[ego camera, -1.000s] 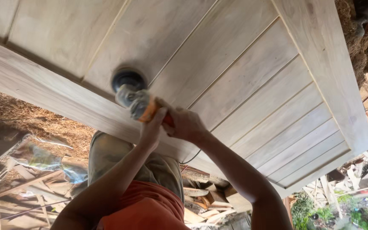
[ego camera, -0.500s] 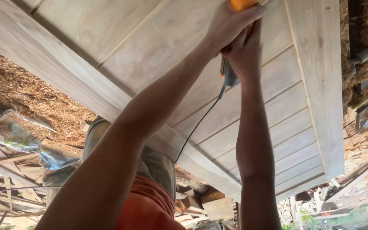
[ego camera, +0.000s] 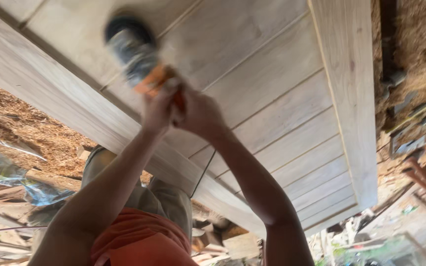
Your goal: The person uses an electric orbital sander to smooth the surface of a large wooden door or panel. They move the tool systematically across the wood, covering the flat panels and the frame edges.
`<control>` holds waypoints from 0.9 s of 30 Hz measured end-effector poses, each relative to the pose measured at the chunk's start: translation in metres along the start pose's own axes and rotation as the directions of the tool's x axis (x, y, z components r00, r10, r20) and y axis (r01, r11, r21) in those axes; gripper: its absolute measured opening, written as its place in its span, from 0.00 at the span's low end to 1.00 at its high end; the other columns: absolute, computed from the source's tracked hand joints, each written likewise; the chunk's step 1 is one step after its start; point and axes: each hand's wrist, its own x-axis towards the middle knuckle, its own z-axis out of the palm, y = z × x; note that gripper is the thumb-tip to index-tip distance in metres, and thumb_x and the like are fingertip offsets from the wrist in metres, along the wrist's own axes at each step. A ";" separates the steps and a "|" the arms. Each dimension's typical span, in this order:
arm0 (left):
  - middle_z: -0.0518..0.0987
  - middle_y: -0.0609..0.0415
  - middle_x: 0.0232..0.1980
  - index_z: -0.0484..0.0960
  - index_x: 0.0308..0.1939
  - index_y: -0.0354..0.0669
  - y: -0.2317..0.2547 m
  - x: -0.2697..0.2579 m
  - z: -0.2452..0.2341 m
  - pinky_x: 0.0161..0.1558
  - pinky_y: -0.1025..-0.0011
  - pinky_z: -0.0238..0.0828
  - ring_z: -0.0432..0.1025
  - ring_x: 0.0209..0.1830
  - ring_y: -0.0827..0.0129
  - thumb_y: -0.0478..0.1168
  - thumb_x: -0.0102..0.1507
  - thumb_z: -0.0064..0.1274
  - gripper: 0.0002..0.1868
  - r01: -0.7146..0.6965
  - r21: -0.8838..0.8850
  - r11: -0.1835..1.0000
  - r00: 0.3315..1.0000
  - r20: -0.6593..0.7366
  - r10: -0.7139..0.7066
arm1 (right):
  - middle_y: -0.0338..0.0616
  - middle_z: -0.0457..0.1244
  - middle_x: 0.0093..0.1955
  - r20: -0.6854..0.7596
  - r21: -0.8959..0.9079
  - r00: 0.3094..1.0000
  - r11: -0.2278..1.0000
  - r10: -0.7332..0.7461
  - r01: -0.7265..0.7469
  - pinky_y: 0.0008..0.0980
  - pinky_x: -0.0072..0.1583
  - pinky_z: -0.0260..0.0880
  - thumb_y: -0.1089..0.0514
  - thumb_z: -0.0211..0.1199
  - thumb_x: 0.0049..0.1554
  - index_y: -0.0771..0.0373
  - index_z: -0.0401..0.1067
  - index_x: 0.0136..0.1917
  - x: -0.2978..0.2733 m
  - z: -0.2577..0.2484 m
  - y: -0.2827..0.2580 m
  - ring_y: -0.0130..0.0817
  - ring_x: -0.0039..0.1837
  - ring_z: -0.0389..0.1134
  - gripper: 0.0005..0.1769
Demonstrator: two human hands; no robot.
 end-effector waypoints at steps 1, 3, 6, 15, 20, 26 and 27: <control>0.77 0.59 0.40 0.76 0.52 0.41 -0.002 0.017 0.019 0.37 0.74 0.71 0.72 0.37 0.74 0.41 0.68 0.58 0.12 -0.043 -0.012 0.999 0.997 0.070 0.044 | 0.57 0.72 0.46 -0.042 0.017 0.998 0.999 0.048 -0.047 0.48 0.48 0.78 0.51 0.65 0.49 0.58 0.54 0.76 0.005 -0.017 0.009 0.55 0.47 0.75 0.44; 0.79 0.60 0.40 0.79 0.49 0.41 -0.006 0.050 0.066 0.40 0.72 0.75 0.75 0.39 0.75 0.43 0.66 0.61 0.13 -0.104 0.022 0.994 0.979 0.179 0.098 | 0.53 0.73 0.45 -0.062 0.177 0.985 0.973 0.161 -0.148 0.42 0.46 0.79 0.46 0.60 0.61 0.59 0.55 0.71 0.016 -0.050 0.028 0.50 0.46 0.79 0.32; 0.85 0.58 0.40 0.83 0.46 0.41 -0.001 0.097 0.129 0.40 0.73 0.81 0.80 0.38 0.74 0.49 0.60 0.64 0.18 -0.090 0.269 0.959 0.987 0.150 0.051 | 0.55 0.72 0.44 -0.221 0.045 0.969 0.994 0.109 -0.101 0.45 0.44 0.82 0.49 0.59 0.60 0.59 0.52 0.74 0.036 -0.096 0.055 0.57 0.45 0.76 0.34; 0.83 0.55 0.25 0.87 0.32 0.42 0.028 0.182 0.206 0.26 0.71 0.79 0.80 0.22 0.74 0.53 0.57 0.59 0.17 -0.226 0.362 0.904 0.937 0.334 0.101 | 0.53 0.69 0.56 -0.375 0.080 0.927 0.996 -0.014 0.048 0.41 0.46 0.79 0.57 0.65 0.60 0.59 0.50 0.75 0.094 -0.154 0.080 0.50 0.50 0.76 0.37; 0.80 0.54 0.27 0.83 0.37 0.37 0.055 0.128 0.098 0.28 0.71 0.73 0.74 0.23 0.72 0.51 0.65 0.60 0.18 -0.194 0.197 0.961 0.951 0.280 0.134 | 0.53 0.71 0.45 -0.250 0.080 0.964 0.994 0.095 -0.078 0.44 0.43 0.80 0.49 0.60 0.63 0.60 0.54 0.72 0.087 -0.081 0.021 0.52 0.46 0.78 0.30; 0.79 0.55 0.42 0.77 0.50 0.40 0.082 0.039 -0.008 0.40 0.72 0.76 0.75 0.39 0.73 0.48 0.64 0.61 0.18 -0.184 0.005 0.983 0.978 0.102 0.182 | 0.56 0.71 0.43 -0.094 -0.082 0.992 0.994 -0.086 0.079 0.48 0.46 0.80 0.46 0.63 0.55 0.60 0.45 0.78 0.064 0.016 -0.045 0.59 0.44 0.75 0.46; 0.78 0.56 0.43 0.76 0.52 0.42 0.086 0.031 -0.021 0.40 0.73 0.77 0.75 0.40 0.73 0.47 0.64 0.60 0.18 -0.195 0.008 0.981 0.980 0.039 0.195 | 0.55 0.72 0.43 -0.041 -0.087 0.997 0.994 -0.072 0.068 0.50 0.48 0.79 0.45 0.62 0.57 0.58 0.45 0.79 0.066 0.026 -0.054 0.58 0.44 0.75 0.45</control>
